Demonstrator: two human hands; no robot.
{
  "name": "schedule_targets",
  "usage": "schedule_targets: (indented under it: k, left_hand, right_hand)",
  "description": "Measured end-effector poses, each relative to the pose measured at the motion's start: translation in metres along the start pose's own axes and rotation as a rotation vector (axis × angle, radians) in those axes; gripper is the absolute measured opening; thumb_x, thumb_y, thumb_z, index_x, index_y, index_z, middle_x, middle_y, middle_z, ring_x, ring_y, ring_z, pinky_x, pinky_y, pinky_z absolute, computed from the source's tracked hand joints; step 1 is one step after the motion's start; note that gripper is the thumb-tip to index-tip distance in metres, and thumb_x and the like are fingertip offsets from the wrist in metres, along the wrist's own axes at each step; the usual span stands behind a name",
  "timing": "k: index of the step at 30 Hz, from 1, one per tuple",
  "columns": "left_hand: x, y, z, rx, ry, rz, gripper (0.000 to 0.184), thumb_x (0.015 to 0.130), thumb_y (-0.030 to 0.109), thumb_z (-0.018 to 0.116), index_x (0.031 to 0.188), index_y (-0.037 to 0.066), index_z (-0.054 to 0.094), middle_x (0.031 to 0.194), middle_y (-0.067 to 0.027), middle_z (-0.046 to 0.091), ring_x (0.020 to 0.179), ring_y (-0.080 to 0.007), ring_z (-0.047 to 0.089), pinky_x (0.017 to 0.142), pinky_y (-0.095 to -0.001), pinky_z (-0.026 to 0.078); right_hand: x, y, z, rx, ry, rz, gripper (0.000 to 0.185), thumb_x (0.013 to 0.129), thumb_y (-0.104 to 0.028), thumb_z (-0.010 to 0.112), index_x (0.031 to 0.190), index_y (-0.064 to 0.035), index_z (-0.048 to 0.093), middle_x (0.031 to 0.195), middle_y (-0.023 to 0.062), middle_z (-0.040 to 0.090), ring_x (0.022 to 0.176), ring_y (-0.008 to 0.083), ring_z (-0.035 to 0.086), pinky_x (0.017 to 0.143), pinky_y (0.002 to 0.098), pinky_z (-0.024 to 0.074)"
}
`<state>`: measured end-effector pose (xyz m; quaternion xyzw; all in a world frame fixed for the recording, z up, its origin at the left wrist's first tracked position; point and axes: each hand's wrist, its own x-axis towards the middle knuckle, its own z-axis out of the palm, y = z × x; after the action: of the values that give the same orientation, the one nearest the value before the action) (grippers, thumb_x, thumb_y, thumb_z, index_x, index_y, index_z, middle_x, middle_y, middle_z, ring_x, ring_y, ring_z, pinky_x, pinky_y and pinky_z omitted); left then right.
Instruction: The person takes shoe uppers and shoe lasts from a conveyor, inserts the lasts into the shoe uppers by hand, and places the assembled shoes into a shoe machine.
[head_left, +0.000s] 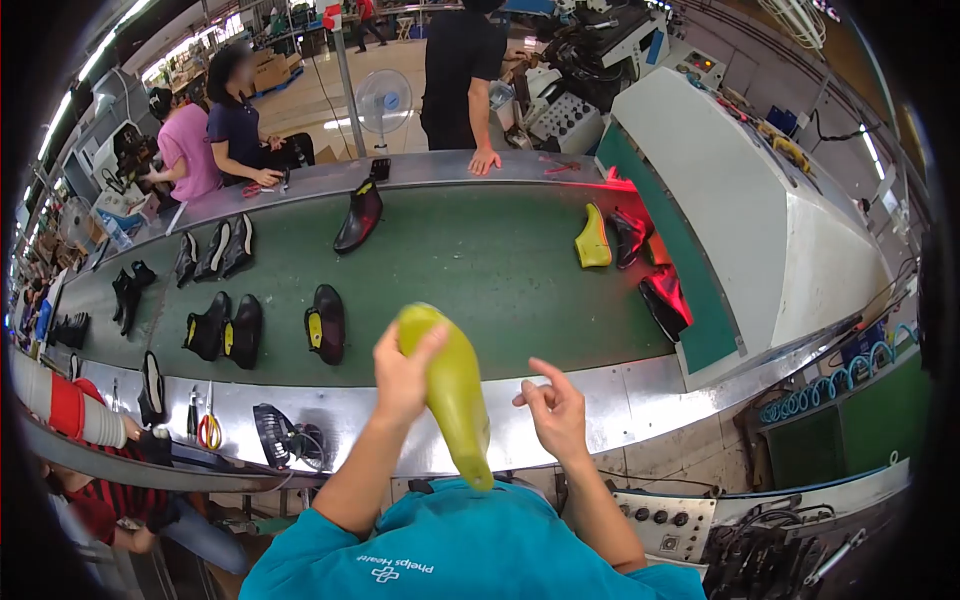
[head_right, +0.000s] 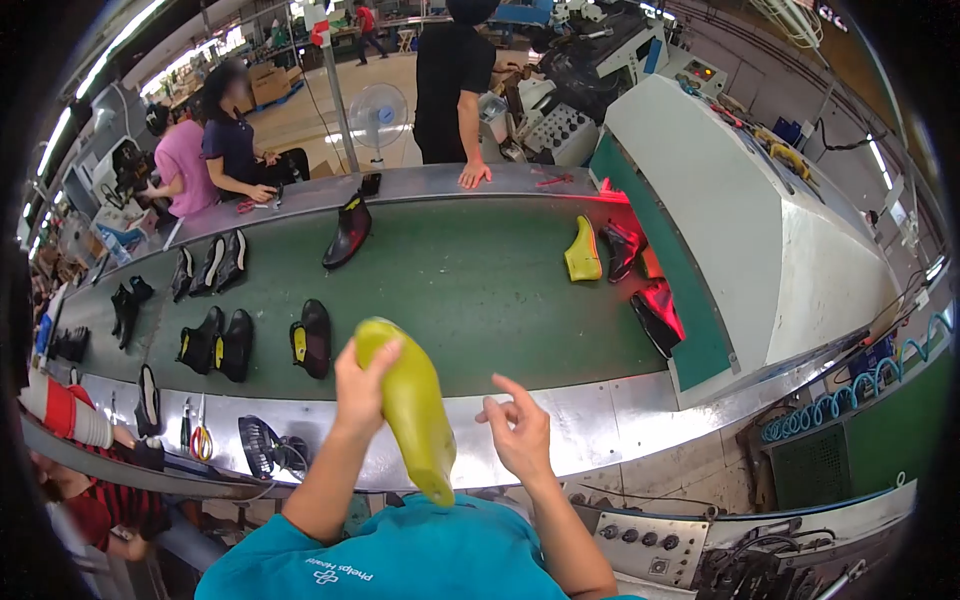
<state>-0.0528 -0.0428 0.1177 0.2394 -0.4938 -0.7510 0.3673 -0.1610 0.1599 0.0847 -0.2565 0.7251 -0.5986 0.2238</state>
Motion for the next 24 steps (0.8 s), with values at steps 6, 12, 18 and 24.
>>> schedule_targets:
  k: [6,12,18,24]
  left_hand:
    - [0.066,-0.024,-0.055,-0.467,0.195,-0.429,0.037,0.097,0.036,0.071,0.117,0.006,0.064,0.104,-0.01,0.072,0.093,-0.0275,0.071,0.084,-0.0455,0.06]
    - [0.056,-0.069,-0.071,-0.555,0.144,-0.599,0.039,0.101,0.045,0.061,0.112,0.008,0.064,0.105,-0.0119,0.072,0.096,-0.0318,0.07,0.088,-0.0488,0.058]
    - [0.043,-0.081,-0.073,-0.599,0.163,-0.666,0.039,0.102,0.044,0.06,0.112,0.007,0.063,0.106,-0.0125,0.071,0.098,-0.032,0.07,0.091,-0.0484,0.058]
    - [0.037,-0.095,-0.075,-0.558,0.182,-0.56,0.04,0.099,0.041,0.067,0.115,0.005,0.062,0.108,-0.0127,0.07,0.099,-0.0313,0.07,0.09,-0.0479,0.058]
  right_hand:
    - [-0.038,0.012,0.009,-0.19,-0.21,-0.308,0.076,0.086,-0.006,0.078,0.154,-0.0046,0.042,0.141,0.0197,0.06,0.11,0.0295,0.07,0.096,0.0388,0.0571]
    - [-0.025,0.018,0.037,-0.368,0.056,-0.529,0.074,0.081,-0.011,0.086,0.145,0.0027,0.05,0.117,0.0214,0.072,0.1,0.0302,0.075,0.087,0.037,0.061]
    - [-0.026,0.007,0.029,-0.531,-0.006,-0.527,0.071,0.08,-0.017,0.088,0.138,0.0052,0.054,0.109,0.022,0.074,0.096,0.0312,0.076,0.084,0.0367,0.0618]
    - [-0.035,0.027,0.028,-0.556,0.015,-0.585,0.068,0.077,-0.018,0.089,0.131,0.009,0.057,0.104,0.0234,0.073,0.087,0.0347,0.076,0.076,0.0358,0.0614]
